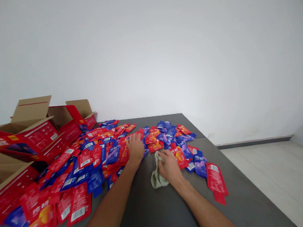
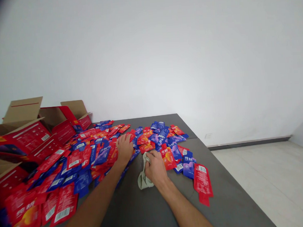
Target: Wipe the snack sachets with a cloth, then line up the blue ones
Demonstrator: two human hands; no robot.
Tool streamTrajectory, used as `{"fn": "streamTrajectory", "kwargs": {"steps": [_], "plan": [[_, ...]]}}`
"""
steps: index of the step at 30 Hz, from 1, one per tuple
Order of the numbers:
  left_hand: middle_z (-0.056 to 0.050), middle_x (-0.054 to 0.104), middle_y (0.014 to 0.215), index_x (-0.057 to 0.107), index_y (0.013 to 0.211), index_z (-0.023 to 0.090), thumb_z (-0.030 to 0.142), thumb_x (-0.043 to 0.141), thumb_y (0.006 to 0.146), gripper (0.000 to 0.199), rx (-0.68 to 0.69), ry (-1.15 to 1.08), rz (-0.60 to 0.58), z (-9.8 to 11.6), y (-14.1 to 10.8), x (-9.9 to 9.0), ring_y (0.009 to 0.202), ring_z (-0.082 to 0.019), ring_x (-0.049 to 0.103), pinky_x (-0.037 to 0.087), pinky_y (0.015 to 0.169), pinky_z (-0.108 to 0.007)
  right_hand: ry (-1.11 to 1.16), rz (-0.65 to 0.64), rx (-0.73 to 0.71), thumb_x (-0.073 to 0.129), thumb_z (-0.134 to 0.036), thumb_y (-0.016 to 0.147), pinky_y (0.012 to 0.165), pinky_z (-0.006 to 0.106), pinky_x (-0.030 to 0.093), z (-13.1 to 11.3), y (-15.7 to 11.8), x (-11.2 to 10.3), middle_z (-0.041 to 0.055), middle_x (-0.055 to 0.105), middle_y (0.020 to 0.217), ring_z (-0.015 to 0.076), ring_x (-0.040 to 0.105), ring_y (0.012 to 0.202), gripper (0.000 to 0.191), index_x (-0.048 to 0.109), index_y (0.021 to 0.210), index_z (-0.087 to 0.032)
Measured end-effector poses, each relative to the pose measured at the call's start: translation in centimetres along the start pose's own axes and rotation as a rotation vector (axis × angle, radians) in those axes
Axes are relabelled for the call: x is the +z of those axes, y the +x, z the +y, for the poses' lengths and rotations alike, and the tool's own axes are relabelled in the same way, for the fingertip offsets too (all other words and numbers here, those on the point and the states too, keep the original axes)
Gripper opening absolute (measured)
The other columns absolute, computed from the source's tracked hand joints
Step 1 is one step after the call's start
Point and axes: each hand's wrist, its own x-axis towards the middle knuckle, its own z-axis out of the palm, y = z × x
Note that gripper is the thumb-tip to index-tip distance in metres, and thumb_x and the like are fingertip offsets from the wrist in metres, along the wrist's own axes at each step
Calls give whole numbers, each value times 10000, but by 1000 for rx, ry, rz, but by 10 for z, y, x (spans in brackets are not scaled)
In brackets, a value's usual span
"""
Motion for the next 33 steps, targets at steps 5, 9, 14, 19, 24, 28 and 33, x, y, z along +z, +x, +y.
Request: {"fn": "streamTrajectory", "kwargs": {"steps": [5,9,14,19,24,28,33], "plan": [[-132,619,1247,674,1108,185,205,455,892,309,221,123,-331,14,3,28,1244,-295,484,321,1088,-465,-81,20,87,538,-50,759,934,346,456,3,2,-4,100,638,1032,240,565,1005,323,705,998,-189],[-137,668,1155,658,1140,147,309,551,867,335,306,89,-481,26,-8,55,1120,-254,576,412,997,-361,-114,22,100,529,-53,776,903,331,451,3,3,-6,93,633,988,225,563,966,275,696,944,-191],[-163,653,1169,640,1124,154,268,451,929,295,310,128,-511,28,-23,62,1117,-266,584,425,952,-382,-103,31,93,524,-55,786,891,332,453,2,3,-8,98,629,986,225,561,957,252,687,932,-181],[-133,686,1044,648,1032,162,183,389,943,275,350,172,-526,23,-35,46,1015,-244,617,426,926,-367,-83,50,89,531,-57,782,895,343,458,4,3,-6,106,634,988,231,566,957,271,695,956,-184],[-154,641,1185,617,1128,140,186,412,945,278,371,200,-503,26,-40,42,1150,-254,554,404,980,-367,-78,63,81,537,-49,769,909,350,463,4,3,-5,112,641,982,240,571,965,292,701,970,-181],[-174,644,1178,623,1103,124,171,393,947,281,339,218,-490,31,-37,46,1132,-271,565,425,947,-385,-72,59,57,530,-46,772,899,344,471,5,4,-6,109,645,976,236,577,948,279,700,943,-185],[-150,687,1080,637,1036,147,161,418,937,241,304,188,-487,32,-37,42,1057,-268,608,430,913,-383,-78,58,60,538,-51,766,903,344,475,7,4,-6,106,651,985,236,579,956,295,707,965,-186]]}}
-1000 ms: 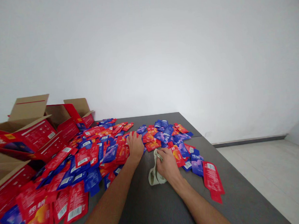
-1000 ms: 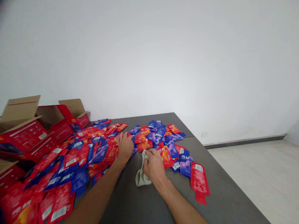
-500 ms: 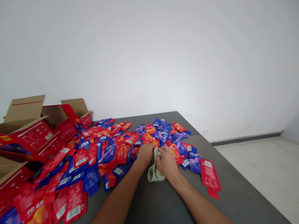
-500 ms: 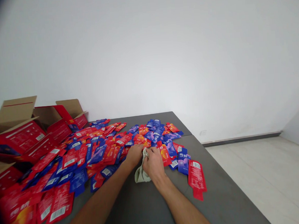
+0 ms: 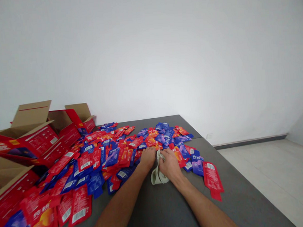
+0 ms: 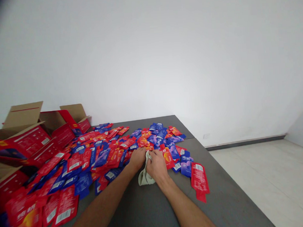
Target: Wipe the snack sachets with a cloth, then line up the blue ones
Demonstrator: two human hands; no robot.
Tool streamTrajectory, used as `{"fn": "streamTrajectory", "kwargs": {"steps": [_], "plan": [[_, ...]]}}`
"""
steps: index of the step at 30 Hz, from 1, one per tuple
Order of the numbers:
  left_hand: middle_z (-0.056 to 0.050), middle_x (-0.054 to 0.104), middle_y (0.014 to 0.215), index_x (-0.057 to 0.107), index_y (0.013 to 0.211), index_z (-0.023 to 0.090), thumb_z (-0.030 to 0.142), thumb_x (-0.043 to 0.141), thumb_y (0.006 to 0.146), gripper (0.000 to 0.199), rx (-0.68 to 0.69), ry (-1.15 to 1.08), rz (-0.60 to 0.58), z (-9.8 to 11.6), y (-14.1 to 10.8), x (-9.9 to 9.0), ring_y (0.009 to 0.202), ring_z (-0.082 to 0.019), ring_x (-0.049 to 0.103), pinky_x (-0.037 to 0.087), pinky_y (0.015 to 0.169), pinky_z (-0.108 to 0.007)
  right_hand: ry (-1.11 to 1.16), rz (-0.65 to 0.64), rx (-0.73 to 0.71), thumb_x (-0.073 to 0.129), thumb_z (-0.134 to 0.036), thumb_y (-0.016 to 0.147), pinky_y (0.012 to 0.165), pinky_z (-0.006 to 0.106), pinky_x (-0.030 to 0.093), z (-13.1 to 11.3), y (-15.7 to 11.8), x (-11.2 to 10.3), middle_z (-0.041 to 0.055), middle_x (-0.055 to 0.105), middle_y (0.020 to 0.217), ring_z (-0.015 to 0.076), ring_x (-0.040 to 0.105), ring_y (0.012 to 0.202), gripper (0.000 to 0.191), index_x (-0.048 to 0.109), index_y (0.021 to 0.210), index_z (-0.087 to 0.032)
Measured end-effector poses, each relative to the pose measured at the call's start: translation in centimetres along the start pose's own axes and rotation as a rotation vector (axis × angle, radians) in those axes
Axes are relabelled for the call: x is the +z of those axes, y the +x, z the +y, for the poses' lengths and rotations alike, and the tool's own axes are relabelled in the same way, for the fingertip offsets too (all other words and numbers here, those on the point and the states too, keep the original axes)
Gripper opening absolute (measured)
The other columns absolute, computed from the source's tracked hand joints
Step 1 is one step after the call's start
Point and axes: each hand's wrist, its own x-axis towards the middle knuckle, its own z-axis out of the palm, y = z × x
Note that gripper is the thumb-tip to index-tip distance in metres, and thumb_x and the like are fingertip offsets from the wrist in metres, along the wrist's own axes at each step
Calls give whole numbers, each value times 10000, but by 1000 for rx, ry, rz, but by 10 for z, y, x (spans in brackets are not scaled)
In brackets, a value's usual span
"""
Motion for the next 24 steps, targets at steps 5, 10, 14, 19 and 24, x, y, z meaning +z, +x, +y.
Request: {"fn": "streamTrajectory", "kwargs": {"steps": [5,10,14,19,24], "plan": [[-153,693,927,618,992,143,170,379,950,244,-124,-92,85,-3,-14,-7,932,-269,652,429,864,-399,18,14,4,533,-62,768,921,357,477,1,0,0,112,652,1001,245,577,980,296,713,969,-184],[-108,677,841,595,902,164,268,277,991,346,-277,-357,226,-11,-37,-20,824,-220,649,441,740,-326,82,22,-35,533,-71,771,959,380,473,1,-2,5,109,639,1053,246,563,1024,342,701,1045,-186],[-39,646,763,591,821,170,402,346,952,362,-343,-760,255,-6,-55,-28,703,-166,616,460,633,-269,145,12,-97,530,-74,789,984,384,461,-2,-3,9,103,620,1108,238,544,1063,350,689,1078,-191],[-23,664,873,599,979,182,306,688,728,293,-380,-1779,115,9,-68,-35,717,-145,627,500,654,-272,190,-46,-175,515,-71,815,952,383,473,-15,-8,4,97,601,1132,235,533,1073,366,672,1116,-209],[-53,708,950,574,1276,193,20,649,562,739,-284,-1857,27,12,-73,-44,734,-141,640,487,656,-237,201,-145,-252,501,-67,831,934,382,479,-26,-13,1,76,605,1118,228,536,1080,414,670,1157,-258]]}}
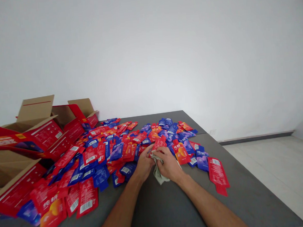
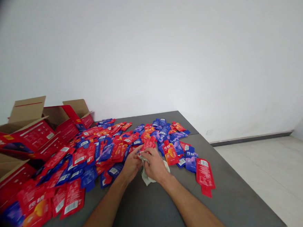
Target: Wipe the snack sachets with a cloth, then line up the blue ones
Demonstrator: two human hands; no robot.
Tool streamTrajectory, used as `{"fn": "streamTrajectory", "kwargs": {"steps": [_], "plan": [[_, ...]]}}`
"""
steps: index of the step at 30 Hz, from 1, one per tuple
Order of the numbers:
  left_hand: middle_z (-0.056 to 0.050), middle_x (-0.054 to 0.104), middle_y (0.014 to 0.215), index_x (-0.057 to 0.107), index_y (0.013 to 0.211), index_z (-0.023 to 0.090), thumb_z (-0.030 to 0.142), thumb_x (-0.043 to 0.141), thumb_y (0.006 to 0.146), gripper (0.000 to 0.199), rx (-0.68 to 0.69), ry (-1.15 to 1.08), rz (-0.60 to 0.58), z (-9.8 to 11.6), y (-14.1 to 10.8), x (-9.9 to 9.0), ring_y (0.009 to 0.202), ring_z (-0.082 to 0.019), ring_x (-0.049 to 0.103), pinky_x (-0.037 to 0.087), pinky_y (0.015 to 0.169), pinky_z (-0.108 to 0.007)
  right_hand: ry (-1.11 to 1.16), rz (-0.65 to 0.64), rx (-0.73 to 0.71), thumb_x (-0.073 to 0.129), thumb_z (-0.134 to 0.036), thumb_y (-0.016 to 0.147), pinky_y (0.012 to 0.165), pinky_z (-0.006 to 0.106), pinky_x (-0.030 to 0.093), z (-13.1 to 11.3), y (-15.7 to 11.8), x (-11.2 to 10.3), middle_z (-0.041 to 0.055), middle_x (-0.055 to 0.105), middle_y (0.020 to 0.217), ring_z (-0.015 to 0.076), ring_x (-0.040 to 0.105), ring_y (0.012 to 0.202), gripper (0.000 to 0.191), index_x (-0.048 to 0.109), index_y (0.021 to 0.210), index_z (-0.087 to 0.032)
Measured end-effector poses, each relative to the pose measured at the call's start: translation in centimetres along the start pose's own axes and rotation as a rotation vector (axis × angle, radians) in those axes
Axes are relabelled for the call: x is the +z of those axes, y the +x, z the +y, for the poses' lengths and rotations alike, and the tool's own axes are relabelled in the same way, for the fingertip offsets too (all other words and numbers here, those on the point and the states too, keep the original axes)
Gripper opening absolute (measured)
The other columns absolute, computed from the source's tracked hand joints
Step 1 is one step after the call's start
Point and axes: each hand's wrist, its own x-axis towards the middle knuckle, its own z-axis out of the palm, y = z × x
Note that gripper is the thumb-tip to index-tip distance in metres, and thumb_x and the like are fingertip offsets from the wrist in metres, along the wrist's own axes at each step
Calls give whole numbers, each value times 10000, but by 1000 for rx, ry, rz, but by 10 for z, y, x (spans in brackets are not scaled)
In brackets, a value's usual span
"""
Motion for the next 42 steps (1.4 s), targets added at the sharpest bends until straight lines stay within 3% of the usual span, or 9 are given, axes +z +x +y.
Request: {"fn": "streamTrajectory", "kwargs": {"steps": [4,9,13,20,24,27,32,37,42], "plan": [[-94,702,1127,621,1274,195,47,667,614,678,46,88,-78,7,-7,4,936,-213,663,519,806,-312,-21,113,37,500,-84,830,950,408,472,10,4,-2,86,590,1165,240,529,1102,423,668,1180,-253],[-108,681,1204,637,1265,189,70,675,660,617,72,162,-153,10,-13,8,1081,-264,634,508,909,-375,-110,290,136,478,-135,878,976,440,445,28,9,-11,96,572,1210,265,516,1100,385,658,1204,-237],[-114,669,1233,625,1267,188,30,636,618,668,96,141,-83,3,-10,2,1067,-259,642,520,881,-361,-92,216,81,476,-110,876,976,429,441,19,7,-9,93,572,1222,254,509,1114,421,641,1241,-240],[-69,717,1051,617,1189,187,97,710,634,570,125,-31,103,3,-3,-7,807,-165,674,511,706,-264,18,-31,-79,461,-31,831,944,399,457,-7,2,-1,62,608,1174,229,524,1092,476,668,1187,-271],[-38,701,999,622,1112,206,191,716,705,418,164,-130,215,9,1,-11,797,-148,667,523,727,-280,73,101,-40,468,-76,855,976,415,465,-5,2,1,78,601,1185,231,531,1129,446,643,1217,-268],[-22,692,976,604,1152,227,185,739,678,494,164,-127,260,9,2,-14,785,-141,665,522,720,-277,88,211,4,483,-130,877,988,428,471,-3,3,2,99,589,1205,238,542,1141,424,614,1259,-260],[-47,717,932,673,1088,166,201,765,657,441,83,-34,174,0,1,-9,786,-154,671,510,741,-276,111,224,29,511,-181,901,1013,432,461,-6,3,1,101,598,1235,241,542,1171,393,581,1281,-257],[-92,733,955,696,903,130,414,700,774,312,20,-136,163,-7,-1,10,909,-217,685,521,830,-332,102,199,-29,513,-190,915,990,439,476,-8,2,4,84,638,1206,240,567,1146,358,610,1249,-276],[-75,716,1093,674,1060,168,350,695,794,323,53,-223,155,-3,-4,12,995,-213,678,525,888,-335,53,158,-43,509,-144,896,970,418,487,-5,3,9,78,629,1198,233,564,1124,370,651,1208,-284]]}}
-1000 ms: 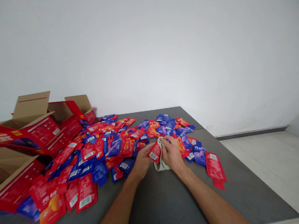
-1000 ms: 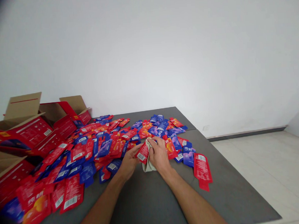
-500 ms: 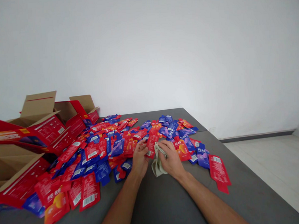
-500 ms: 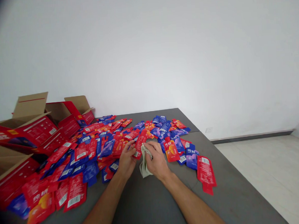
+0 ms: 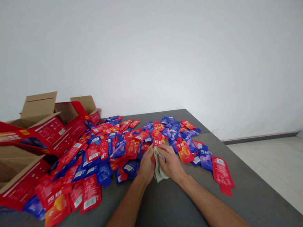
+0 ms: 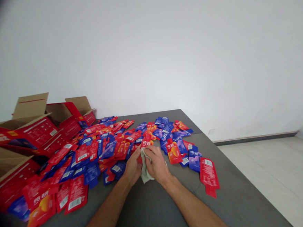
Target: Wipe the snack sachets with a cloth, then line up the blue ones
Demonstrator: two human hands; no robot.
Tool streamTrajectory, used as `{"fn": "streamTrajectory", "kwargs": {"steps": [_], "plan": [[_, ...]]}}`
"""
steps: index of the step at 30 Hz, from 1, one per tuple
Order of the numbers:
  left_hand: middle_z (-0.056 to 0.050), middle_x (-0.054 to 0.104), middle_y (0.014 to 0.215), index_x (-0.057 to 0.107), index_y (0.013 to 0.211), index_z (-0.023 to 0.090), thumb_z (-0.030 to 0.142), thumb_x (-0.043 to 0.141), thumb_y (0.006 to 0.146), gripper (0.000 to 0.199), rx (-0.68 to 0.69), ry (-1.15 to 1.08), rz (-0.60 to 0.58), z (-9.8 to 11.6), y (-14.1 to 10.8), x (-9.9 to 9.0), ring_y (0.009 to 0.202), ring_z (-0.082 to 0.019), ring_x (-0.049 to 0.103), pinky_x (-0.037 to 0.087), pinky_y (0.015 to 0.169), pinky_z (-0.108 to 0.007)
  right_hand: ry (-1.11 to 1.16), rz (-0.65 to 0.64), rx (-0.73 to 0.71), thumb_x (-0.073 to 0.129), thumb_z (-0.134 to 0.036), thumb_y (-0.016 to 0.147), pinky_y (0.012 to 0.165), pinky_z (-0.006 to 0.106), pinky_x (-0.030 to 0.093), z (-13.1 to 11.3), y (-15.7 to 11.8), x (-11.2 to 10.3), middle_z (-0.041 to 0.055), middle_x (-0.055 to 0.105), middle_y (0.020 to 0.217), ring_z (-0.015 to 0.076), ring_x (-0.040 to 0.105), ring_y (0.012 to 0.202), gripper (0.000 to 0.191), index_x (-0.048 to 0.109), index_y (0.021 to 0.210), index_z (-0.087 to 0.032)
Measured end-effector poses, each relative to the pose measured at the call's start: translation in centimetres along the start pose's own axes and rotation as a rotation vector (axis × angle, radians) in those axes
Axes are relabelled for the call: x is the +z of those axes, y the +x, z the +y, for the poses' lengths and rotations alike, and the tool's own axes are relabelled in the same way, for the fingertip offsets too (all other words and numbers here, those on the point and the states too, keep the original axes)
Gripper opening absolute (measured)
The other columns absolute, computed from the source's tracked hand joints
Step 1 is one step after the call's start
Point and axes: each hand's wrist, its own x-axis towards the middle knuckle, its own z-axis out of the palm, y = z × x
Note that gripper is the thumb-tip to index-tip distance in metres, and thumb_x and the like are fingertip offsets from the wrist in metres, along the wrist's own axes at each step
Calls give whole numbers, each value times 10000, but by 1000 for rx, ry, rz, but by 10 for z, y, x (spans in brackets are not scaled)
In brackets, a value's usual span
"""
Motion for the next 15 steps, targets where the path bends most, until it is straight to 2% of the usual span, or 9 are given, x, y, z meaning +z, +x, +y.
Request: {"fn": "streamTrajectory", "kwargs": {"steps": [5,8,11,15], "plan": [[-98,700,1150,669,1156,167,301,637,821,362,-83,26,-115,7,-5,-1,1028,-241,668,537,884,-350,-68,127,108,476,-149,912,1013,436,452,8,2,-7,116,544,1267,251,507,1190,372,637,1233,-245],[-101,697,1155,670,1172,165,307,618,834,371,-98,54,-163,7,-7,1,1049,-252,661,535,894,-355,-98,141,131,464,-140,908,1021,444,439,12,3,-9,119,548,1255,256,501,1181,378,633,1235,-228],[-101,699,1155,670,1174,166,317,626,834,375,-68,55,-149,2,-5,0,1081,-254,650,518,926,-362,-90,83,95,473,-116,883,988,442,452,12,2,-7,107,572,1221,256,516,1139,385,643,1207,-236],[-102,685,1212,661,1194,171,310,650,809,410,43,119,-44,-8,7,-8,1146,-256,625,472,997,-379,-43,-118,15,478,-59,837,964,405,460,3,0,-5,86,597,1174,241,525,1105,404,663,1149,-237]]}}
